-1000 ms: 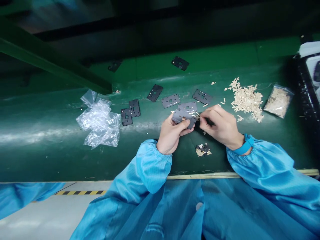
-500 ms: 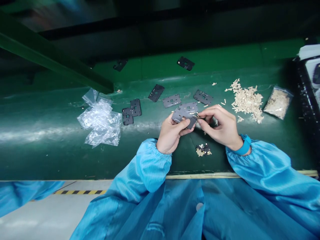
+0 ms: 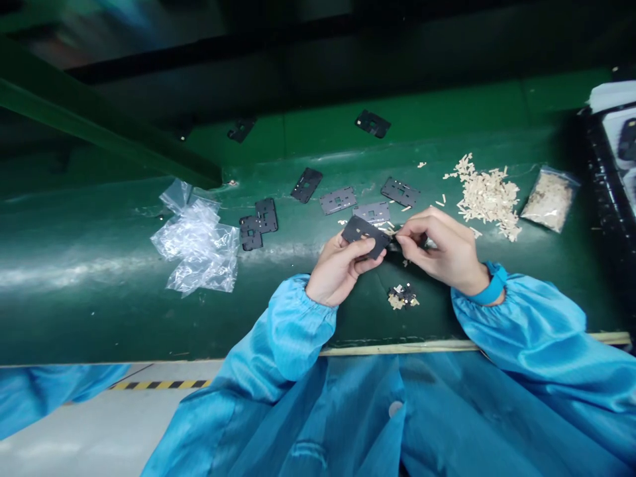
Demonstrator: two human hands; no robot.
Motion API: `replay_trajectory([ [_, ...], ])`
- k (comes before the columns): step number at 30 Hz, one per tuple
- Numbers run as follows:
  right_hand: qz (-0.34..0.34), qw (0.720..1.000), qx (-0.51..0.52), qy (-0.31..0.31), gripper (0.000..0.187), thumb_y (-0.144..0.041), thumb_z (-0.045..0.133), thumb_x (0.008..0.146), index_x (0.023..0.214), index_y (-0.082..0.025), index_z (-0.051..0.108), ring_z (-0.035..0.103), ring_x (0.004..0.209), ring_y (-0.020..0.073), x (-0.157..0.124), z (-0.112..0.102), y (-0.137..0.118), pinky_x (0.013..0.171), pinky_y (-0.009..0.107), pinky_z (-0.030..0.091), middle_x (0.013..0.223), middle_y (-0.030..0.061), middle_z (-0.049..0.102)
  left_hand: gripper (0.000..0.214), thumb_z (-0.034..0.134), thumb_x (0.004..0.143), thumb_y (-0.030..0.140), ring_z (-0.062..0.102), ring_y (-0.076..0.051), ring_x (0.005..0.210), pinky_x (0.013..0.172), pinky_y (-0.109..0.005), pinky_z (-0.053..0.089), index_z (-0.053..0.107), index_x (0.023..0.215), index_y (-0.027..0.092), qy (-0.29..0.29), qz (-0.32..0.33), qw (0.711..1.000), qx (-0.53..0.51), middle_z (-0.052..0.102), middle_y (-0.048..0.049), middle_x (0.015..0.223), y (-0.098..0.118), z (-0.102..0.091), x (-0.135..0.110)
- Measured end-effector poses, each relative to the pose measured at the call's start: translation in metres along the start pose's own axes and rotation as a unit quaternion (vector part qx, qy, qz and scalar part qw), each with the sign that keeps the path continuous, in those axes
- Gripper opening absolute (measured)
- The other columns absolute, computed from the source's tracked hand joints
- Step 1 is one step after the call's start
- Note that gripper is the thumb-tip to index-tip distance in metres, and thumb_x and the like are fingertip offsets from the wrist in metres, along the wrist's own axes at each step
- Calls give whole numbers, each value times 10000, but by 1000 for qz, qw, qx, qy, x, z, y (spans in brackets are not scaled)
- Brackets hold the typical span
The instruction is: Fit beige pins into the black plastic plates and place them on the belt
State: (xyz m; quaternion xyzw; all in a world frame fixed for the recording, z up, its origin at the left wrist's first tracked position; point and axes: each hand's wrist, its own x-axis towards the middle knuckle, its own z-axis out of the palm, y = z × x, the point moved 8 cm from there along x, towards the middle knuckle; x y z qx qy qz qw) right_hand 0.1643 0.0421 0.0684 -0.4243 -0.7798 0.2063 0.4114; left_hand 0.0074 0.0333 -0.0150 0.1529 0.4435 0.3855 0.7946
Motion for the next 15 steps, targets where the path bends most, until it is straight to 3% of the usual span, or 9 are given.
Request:
replay_trajectory([
  [7, -37, 997, -74, 2, 96, -194, 687, 925, 964, -281, 688, 700, 745, 202, -8, 7, -6, 662, 359, 578, 893, 44, 764, 317, 905, 672, 248, 732, -110, 686, 640, -159, 624, 690, 869, 124, 8, 20, 1000, 4, 737, -18, 790, 4, -1, -3],
  [15, -59, 991, -91, 77, 161, -116, 727, 887, 965, -244, 669, 722, 718, 159, -10, 5, -24, 650, 277, 584, 858, 23, 764, 398, 931, 656, 285, 721, -110, 660, 633, -187, 626, 641, 885, 140, 10, 70, 997, 14, 712, 15, 762, 9, 3, -5],
])
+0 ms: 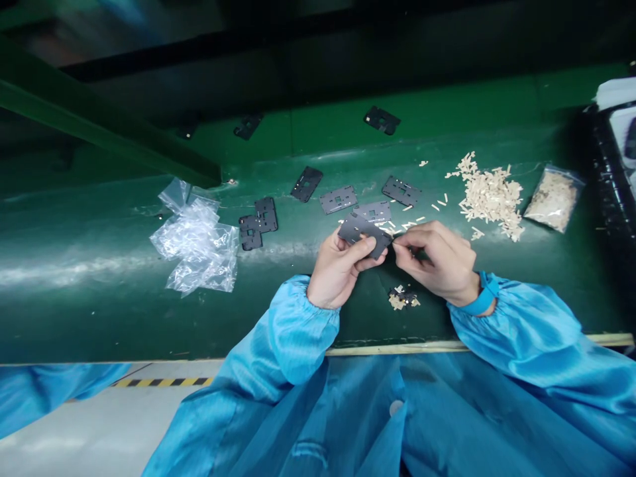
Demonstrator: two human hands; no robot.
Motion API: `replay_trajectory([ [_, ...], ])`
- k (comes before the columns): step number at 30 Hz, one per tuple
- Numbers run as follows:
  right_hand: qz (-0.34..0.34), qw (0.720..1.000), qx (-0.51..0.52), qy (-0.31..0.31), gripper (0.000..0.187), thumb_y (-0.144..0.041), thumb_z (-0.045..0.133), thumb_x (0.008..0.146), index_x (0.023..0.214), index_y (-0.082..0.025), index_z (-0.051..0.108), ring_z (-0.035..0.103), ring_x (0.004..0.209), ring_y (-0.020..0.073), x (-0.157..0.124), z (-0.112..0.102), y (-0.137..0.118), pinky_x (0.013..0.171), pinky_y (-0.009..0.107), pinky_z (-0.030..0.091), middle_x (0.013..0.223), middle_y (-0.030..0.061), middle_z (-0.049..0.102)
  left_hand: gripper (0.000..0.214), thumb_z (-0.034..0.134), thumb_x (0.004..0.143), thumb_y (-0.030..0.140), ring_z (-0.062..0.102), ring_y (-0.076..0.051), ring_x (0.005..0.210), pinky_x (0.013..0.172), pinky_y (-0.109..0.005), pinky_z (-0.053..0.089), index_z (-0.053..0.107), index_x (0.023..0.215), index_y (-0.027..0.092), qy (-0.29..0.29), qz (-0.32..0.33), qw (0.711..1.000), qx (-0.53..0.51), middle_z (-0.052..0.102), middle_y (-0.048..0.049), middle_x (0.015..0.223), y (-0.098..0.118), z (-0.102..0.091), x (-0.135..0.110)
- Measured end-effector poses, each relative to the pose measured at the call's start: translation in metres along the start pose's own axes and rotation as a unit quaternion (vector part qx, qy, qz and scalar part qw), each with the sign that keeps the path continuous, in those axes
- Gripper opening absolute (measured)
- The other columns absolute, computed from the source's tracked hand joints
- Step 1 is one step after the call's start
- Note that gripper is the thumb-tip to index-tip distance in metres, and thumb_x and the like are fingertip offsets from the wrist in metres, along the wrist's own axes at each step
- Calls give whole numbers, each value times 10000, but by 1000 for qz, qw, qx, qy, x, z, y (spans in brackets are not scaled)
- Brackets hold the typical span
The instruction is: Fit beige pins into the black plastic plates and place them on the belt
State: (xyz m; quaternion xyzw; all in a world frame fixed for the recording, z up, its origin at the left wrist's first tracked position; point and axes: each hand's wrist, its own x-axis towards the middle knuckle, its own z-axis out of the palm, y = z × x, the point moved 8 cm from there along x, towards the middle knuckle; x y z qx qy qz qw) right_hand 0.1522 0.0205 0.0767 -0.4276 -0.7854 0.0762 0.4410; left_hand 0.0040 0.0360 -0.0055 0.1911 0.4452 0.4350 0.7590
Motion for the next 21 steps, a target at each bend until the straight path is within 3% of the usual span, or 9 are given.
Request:
replay_trajectory([
  [7, -12, 999, -9, 29, 151, -104, 745, 877, 941, -211, 659, 722, 691, 136, 3, -2, -6, 631, 235, 585, 820, 16, 756, 431, 952, 627, 309, 713, -101, 645, 628, -175, 616, 632, 866, 144, -1, 8, 1000, -11, 705, 25, 738, 1, 4, -1],
  [21, 8, 999, 25, 25, 233, -96, 721, 903, 1097, -223, 700, 756, 799, 178, -1, 3, -5, 720, 282, 637, 921, 44, 783, 335, 928, 675, 292, 703, -80, 633, 636, -151, 611, 665, 816, 140, 0, 31, 999, -44, 730, 12, 754, 1, 3, -1],
])
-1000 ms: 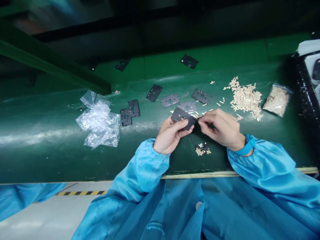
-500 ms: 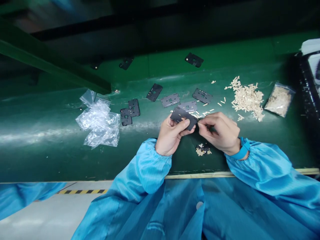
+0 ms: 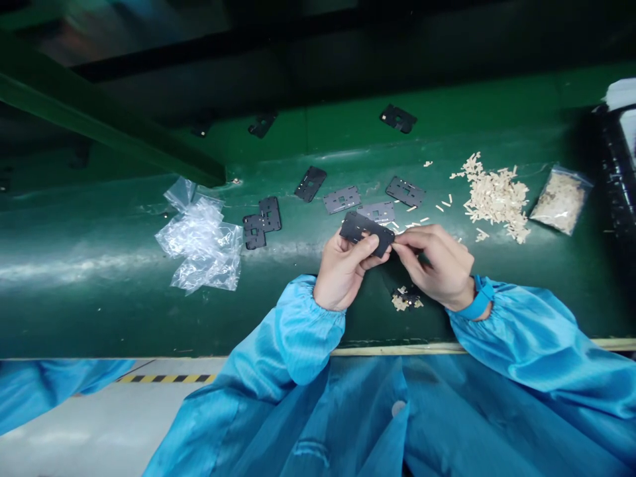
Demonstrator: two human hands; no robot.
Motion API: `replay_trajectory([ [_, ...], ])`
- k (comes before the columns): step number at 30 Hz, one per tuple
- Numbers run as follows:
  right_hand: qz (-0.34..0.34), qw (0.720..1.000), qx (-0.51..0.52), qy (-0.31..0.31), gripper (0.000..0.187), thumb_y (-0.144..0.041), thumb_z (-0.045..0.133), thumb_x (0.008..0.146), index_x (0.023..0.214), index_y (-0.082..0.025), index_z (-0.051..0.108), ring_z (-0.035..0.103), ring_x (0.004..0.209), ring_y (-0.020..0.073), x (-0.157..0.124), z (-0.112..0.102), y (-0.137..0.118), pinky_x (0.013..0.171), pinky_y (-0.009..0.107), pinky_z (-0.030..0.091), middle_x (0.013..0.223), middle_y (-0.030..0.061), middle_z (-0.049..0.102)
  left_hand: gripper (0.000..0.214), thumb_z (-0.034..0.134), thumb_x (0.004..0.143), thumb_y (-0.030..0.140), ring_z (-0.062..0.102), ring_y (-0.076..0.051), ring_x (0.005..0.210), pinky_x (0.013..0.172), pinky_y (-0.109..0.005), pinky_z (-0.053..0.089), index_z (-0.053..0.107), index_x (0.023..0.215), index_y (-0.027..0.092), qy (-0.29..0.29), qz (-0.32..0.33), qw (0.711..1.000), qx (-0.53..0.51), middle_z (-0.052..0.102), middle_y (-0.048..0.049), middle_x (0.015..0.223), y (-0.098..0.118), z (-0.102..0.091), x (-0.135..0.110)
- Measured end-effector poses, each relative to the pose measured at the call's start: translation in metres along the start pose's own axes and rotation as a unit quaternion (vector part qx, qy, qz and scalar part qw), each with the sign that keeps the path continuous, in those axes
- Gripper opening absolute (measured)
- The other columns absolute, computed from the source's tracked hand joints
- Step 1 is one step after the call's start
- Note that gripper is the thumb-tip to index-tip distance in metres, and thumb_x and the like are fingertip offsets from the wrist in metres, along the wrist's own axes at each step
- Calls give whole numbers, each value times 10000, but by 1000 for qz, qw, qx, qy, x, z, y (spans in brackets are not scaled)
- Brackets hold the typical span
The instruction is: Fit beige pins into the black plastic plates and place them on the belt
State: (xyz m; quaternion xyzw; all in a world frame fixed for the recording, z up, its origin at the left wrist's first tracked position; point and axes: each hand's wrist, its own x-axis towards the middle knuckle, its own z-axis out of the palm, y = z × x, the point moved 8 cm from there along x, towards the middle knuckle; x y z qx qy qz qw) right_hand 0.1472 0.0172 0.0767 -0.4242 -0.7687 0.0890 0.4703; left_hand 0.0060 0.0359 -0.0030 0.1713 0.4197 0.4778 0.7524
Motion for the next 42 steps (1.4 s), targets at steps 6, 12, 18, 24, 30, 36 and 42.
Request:
replay_trajectory([
  [6, -3, 999, 47, 7, 277, -86, 711, 897, 1129, -236, 722, 754, 813, 195, 1, -4, 1, 720, 323, 641, 952, 50, 786, 240, 918, 694, 258, 732, -81, 669, 645, -119, 614, 722, 778, 149, -16, -24, 998, -49, 746, 18, 729, -1, 2, -1],
  [12, 107, 986, 124, 9, 267, -170, 695, 928, 1180, -244, 749, 722, 828, 198, 4, -1, 25, 728, 354, 630, 1010, 66, 761, 206, 910, 699, 239, 736, -84, 674, 645, -112, 619, 755, 789, 137, -28, -72, 995, -62, 761, 3, 755, -9, 4, -2],
  [18, 75, 990, 113, 38, 374, -113, 747, 895, 1232, -274, 766, 747, 829, 180, -5, 1, 13, 738, 308, 645, 995, 48, 789, 206, 898, 705, 218, 730, -79, 668, 669, -125, 625, 751, 826, 139, -25, -88, 993, -82, 763, 7, 776, -18, 6, -3],
  [24, 3, 995, 33, 91, 578, -50, 776, 848, 1374, -271, 687, 773, 822, 188, -16, -1, -1, 762, 295, 665, 1030, 61, 809, 200, 881, 728, 213, 723, -71, 681, 665, -122, 617, 740, 857, 154, -15, -65, 993, -96, 761, 19, 800, -18, 8, -6],
  [30, -22, 997, 18, 69, 629, -37, 769, 835, 1411, -263, 658, 796, 851, 213, -18, 0, -3, 783, 304, 688, 1112, 75, 808, 208, 879, 733, 244, 721, -80, 702, 676, -143, 619, 734, 860, 166, -3, -57, 993, -98, 762, 12, 810, -20, 7, -7],
  [36, -54, 997, 4, 56, 545, -135, 668, 926, 1462, -214, 608, 806, 923, 269, -19, 6, -9, 766, 355, 705, 1174, 122, 790, 175, 857, 748, 219, 722, -86, 706, 695, -160, 618, 723, 850, 172, 33, -52, 993, -96, 755, 16, 808, -21, 2, -7],
  [42, -109, 994, -22, 11, 618, -141, 640, 930, 1531, -105, 502, 769, 1080, 304, -15, 17, -19, 828, 359, 690, 1264, 207, 736, 118, 824, 773, 176, 719, -71, 720, 669, -125, 602, 733, 849, 168, 60, -40, 989, -131, 762, 19, 828, -17, 1, -6],
])
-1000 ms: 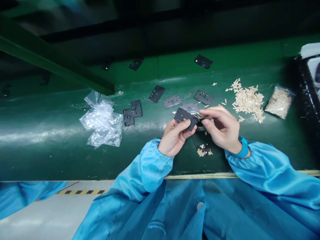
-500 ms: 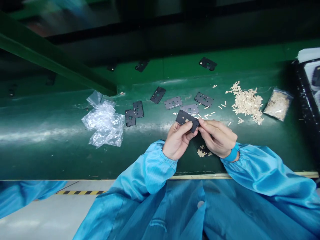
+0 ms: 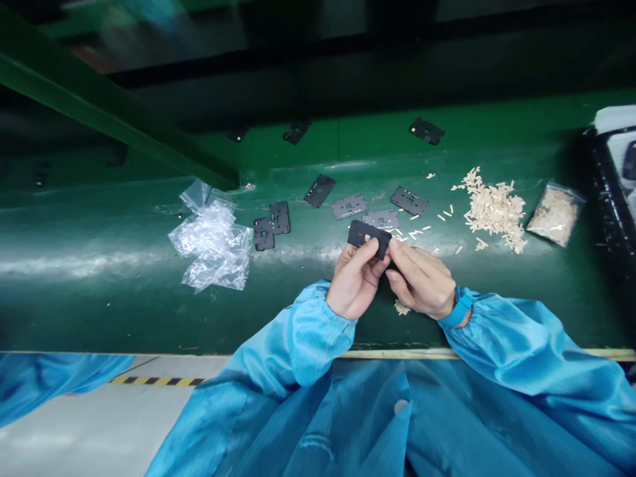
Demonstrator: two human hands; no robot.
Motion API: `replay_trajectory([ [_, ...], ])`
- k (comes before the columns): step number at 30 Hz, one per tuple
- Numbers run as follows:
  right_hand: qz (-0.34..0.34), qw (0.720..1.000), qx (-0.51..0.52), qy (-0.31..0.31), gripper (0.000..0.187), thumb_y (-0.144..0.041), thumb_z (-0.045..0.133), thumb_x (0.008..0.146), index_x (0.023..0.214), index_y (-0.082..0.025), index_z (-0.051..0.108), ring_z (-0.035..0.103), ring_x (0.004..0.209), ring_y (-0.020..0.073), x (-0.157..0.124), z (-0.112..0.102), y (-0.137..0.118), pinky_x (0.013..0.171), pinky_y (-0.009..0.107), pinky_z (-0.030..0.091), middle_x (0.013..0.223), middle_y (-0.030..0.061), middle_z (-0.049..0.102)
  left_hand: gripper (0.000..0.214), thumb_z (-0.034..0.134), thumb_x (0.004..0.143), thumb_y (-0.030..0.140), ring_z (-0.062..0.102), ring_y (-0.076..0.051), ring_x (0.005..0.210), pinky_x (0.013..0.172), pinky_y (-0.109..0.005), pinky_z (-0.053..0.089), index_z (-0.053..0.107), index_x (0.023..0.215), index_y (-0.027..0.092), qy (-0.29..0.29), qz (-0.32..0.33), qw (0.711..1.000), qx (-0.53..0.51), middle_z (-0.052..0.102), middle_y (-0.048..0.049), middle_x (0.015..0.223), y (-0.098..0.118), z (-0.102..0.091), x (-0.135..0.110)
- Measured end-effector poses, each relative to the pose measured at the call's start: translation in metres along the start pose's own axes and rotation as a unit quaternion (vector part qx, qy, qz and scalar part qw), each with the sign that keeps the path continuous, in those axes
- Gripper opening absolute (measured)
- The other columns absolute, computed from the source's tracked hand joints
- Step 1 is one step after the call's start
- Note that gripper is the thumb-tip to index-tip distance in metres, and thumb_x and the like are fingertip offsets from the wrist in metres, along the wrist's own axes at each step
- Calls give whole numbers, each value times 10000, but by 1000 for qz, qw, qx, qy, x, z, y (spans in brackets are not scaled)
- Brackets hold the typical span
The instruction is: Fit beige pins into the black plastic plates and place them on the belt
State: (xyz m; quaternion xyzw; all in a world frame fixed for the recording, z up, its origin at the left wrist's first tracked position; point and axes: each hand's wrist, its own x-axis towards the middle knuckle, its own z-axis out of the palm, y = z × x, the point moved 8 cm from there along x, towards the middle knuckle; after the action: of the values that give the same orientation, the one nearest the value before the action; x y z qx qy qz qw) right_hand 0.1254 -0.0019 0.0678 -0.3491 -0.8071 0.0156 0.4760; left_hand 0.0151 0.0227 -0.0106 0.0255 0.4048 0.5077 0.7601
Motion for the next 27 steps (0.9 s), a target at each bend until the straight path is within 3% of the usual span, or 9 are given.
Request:
replay_trajectory([
  [2, -10, 1000, 14, -2, 608, -116, 651, 917, 1510, -83, 521, 767, 1086, 301, 1, 0, -1, 824, 351, 689, 1237, 218, 746, 106, 821, 778, 168, 725, -71, 733, 671, -122, 605, 733, 837, 164, 6, 9, 1000, -6, 764, 19, 833, 3, -1, 1],
  [5, 13, 998, 57, 11, 499, -102, 635, 923, 1420, -148, 621, 790, 1017, 276, 1, -4, 4, 807, 354, 692, 1173, 161, 784, 138, 854, 755, 189, 732, -72, 744, 683, -124, 614, 737, 825, 165, -11, 20, 1000, -3, 770, 20, 839, 6, 0, 2],
  [8, 120, 986, 108, 48, 369, -108, 646, 928, 1267, -230, 720, 803, 939, 245, -2, -11, 20, 811, 365, 692, 1088, 84, 814, 209, 895, 726, 263, 731, -79, 715, 686, -138, 622, 739, 820, 163, -54, 22, 998, 36, 768, 11, 804, 7, 4, 1],
  [11, 202, 966, 130, 92, 324, -113, 735, 881, 1176, -245, 752, 805, 877, 229, -6, -16, 30, 800, 350, 690, 1024, 57, 822, 277, 915, 703, 323, 730, -92, 700, 670, -150, 621, 721, 808, 155, -68, 34, 994, 77, 753, 5, 761, 8, 6, 0],
  [18, 200, 969, 92, 112, 241, -138, 803, 841, 1054, -248, 783, 806, 781, 227, -2, -19, 27, 729, 333, 698, 925, 35, 828, 382, 943, 644, 362, 706, -82, 644, 668, -176, 619, 677, 829, 160, -44, 49, 992, 109, 744, 23, 784, 8, 4, -2],
  [27, 237, 962, 106, 83, 225, -143, 805, 848, 1045, -249, 785, 799, 787, 199, -4, -16, 34, 754, 307, 687, 943, 21, 828, 393, 938, 664, 347, 685, -66, 622, 640, -156, 593, 654, 860, 157, -48, 65, 989, 124, 715, 32, 760, 11, 4, -2],
])
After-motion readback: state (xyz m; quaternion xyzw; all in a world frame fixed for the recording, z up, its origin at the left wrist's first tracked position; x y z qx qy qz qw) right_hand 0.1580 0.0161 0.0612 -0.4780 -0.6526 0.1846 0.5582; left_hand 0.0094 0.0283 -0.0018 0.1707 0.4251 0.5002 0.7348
